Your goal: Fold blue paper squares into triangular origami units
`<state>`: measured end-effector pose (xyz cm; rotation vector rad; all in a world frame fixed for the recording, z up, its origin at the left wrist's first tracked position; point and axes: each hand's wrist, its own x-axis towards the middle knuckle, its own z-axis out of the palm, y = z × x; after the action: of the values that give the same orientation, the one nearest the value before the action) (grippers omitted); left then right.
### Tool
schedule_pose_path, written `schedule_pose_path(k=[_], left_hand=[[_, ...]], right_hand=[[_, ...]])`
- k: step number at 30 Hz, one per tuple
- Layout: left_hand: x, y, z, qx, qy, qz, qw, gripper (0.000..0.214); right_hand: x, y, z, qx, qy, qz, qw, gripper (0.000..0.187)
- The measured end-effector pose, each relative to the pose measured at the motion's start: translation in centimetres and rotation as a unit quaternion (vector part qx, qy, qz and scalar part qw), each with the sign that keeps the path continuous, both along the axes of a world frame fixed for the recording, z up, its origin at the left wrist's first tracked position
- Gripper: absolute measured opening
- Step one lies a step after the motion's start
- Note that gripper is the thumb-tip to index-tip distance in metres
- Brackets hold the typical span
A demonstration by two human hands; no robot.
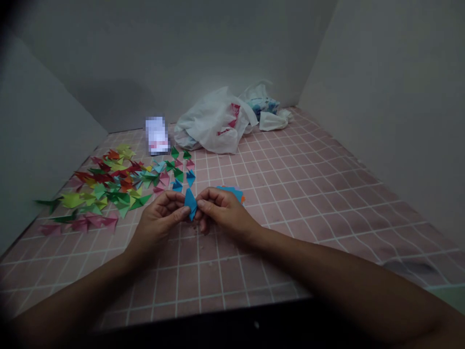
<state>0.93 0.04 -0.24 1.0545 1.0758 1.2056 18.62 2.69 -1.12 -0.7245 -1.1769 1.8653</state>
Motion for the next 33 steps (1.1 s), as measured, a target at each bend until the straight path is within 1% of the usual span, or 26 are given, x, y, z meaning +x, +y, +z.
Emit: schedule_pose_path(k=[4,11,17,23,25,30,33], left_hand=[[-0.1,0.0,-0.1,0.005,-0.019,-0.023,1.0,0.024],[-0.2,0.0,-0.2,0.012,-0.022,-0.031,0.999,0.023],[-0.2,0.0,-0.4,0.012,-0.033,-0.042,0.998,0.024],[-0.3,0.1,-0.6,0.012,-0.036,-0.048,0.998,0.025],[-0.2,0.0,-0.4,0.016,-0.026,-0.045,0.999,0.025],[0.1,-0.5,0.3,0.063,0.056,0.004,0.996,0.023],[0.1,-0.6,0.5,0.078,0.106,-0.008,0.991,0.017]], right_hand=[[-0.1,-0.1,0.0,-0.021,0.016,0.012,1.0,0.023],[0.0,-0.1,0.0,-0.017,0.017,0.021,1.0,0.028],[-0.1,-0.1,-0.1,-0.032,0.036,0.03,0.998,0.029],[-0.1,0.0,-0.1,-0.041,0.035,0.035,0.998,0.028],[-0.1,0.0,0.0,-0.024,0.024,0.03,0.999,0.026],[-0.1,-0.1,0.2,0.053,-0.036,0.025,0.998,0.02],[-0.2,-0.2,0.2,0.061,-0.067,0.014,0.996,0.018]])
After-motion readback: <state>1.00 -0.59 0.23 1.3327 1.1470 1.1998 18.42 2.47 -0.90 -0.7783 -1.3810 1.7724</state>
